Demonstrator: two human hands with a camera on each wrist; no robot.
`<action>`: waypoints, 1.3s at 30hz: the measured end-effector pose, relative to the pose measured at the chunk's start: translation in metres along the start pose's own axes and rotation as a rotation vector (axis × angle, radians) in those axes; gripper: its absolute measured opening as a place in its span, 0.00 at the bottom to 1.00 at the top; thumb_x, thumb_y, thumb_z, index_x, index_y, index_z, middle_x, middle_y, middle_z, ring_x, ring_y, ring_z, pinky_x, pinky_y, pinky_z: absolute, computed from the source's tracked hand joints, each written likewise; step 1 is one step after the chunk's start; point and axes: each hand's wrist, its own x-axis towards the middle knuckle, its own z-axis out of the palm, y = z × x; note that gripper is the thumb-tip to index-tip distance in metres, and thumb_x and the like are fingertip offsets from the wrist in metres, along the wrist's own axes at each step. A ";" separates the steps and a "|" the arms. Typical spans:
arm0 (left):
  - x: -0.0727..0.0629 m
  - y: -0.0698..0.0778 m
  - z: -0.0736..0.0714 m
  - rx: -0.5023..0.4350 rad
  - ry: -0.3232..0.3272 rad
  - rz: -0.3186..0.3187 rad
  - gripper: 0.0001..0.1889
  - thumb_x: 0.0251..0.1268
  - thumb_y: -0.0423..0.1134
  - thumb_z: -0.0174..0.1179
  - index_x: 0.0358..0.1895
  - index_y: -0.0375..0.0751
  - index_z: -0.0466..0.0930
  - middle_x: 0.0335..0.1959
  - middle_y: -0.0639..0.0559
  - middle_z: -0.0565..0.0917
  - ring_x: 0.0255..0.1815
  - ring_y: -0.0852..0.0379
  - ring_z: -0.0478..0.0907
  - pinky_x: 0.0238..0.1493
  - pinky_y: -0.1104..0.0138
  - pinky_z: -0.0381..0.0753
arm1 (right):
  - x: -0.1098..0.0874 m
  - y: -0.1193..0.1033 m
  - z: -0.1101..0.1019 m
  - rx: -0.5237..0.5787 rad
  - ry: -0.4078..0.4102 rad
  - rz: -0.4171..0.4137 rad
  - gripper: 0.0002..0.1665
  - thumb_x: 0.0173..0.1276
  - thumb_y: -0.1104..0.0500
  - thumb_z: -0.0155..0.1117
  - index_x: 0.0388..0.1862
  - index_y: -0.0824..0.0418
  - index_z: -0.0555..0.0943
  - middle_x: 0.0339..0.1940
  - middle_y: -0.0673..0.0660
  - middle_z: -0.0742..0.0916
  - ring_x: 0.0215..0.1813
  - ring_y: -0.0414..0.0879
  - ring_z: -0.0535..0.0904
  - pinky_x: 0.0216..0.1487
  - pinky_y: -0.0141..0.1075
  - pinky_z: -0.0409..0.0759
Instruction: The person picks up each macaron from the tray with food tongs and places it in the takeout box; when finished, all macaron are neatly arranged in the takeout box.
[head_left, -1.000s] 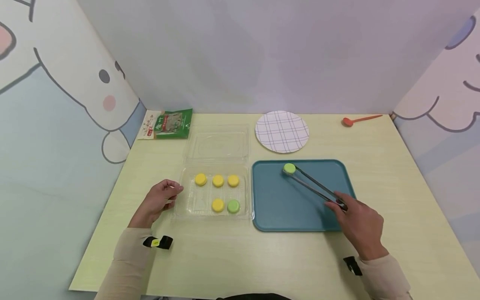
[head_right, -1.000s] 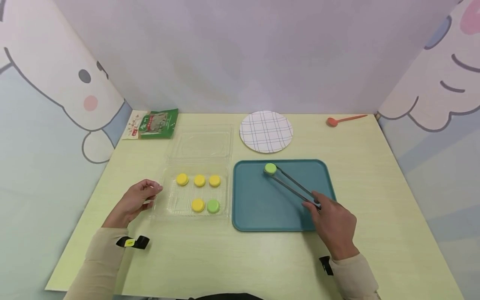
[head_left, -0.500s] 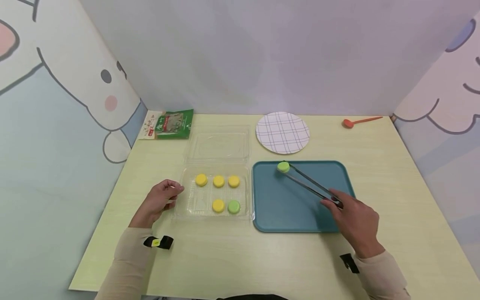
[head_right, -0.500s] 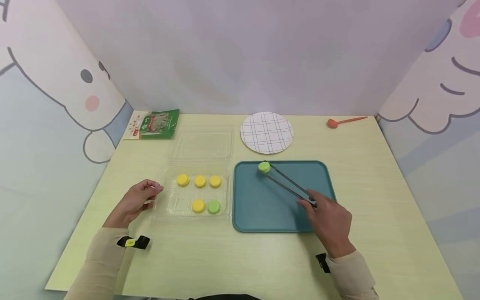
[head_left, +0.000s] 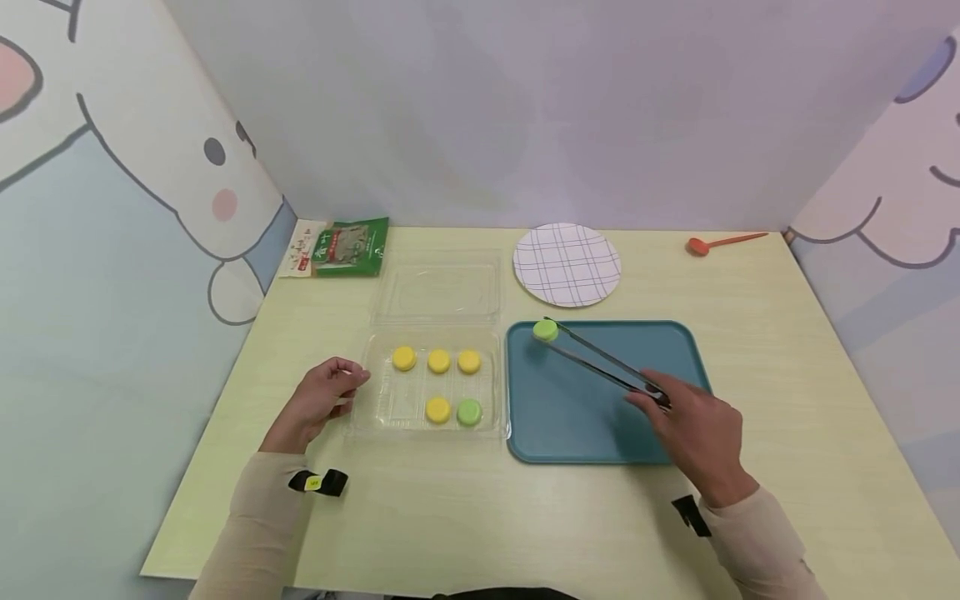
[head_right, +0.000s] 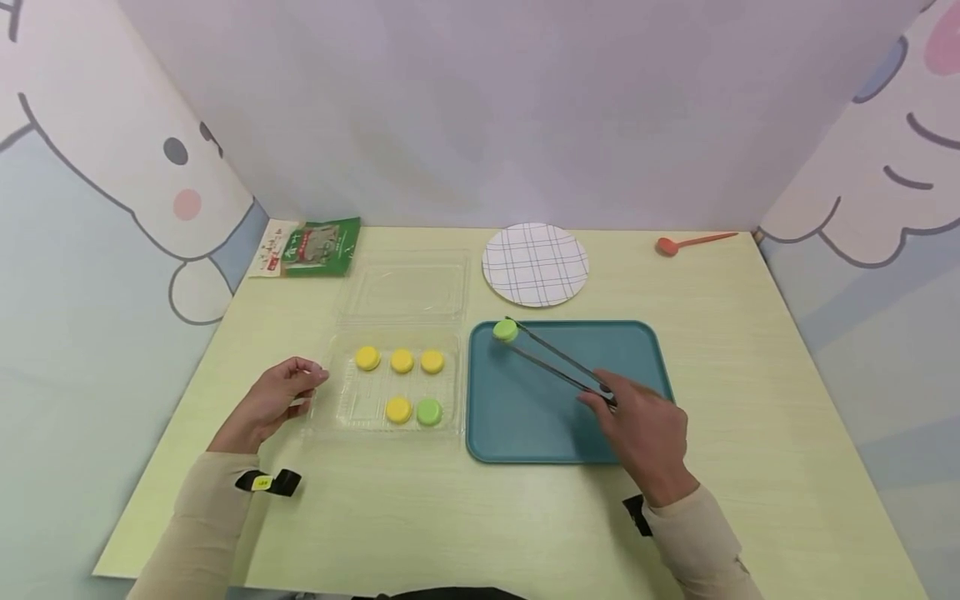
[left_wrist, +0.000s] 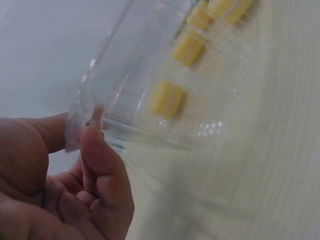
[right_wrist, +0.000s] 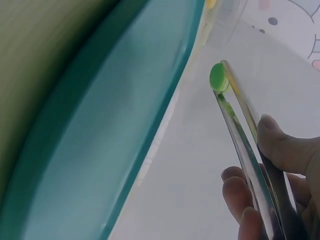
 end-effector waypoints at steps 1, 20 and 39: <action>0.000 0.000 0.000 0.000 -0.002 0.002 0.12 0.73 0.43 0.62 0.46 0.41 0.71 0.29 0.53 0.73 0.28 0.59 0.71 0.30 0.68 0.74 | 0.001 -0.001 0.000 0.003 -0.002 -0.008 0.49 0.66 0.20 0.42 0.48 0.60 0.87 0.27 0.61 0.88 0.18 0.50 0.79 0.12 0.35 0.58; 0.000 -0.003 0.000 0.007 0.002 0.014 0.12 0.74 0.43 0.61 0.47 0.40 0.71 0.30 0.53 0.73 0.28 0.60 0.71 0.30 0.69 0.74 | 0.014 -0.037 0.016 0.102 -0.020 -0.175 0.42 0.70 0.25 0.46 0.47 0.59 0.88 0.34 0.58 0.90 0.24 0.47 0.85 0.17 0.37 0.72; -0.002 0.000 0.001 0.026 0.004 0.009 0.13 0.74 0.44 0.61 0.48 0.40 0.71 0.31 0.53 0.73 0.30 0.59 0.71 0.31 0.69 0.75 | 0.018 -0.070 0.034 0.188 -0.076 -0.298 0.33 0.69 0.30 0.55 0.46 0.55 0.89 0.34 0.53 0.91 0.26 0.44 0.85 0.18 0.36 0.75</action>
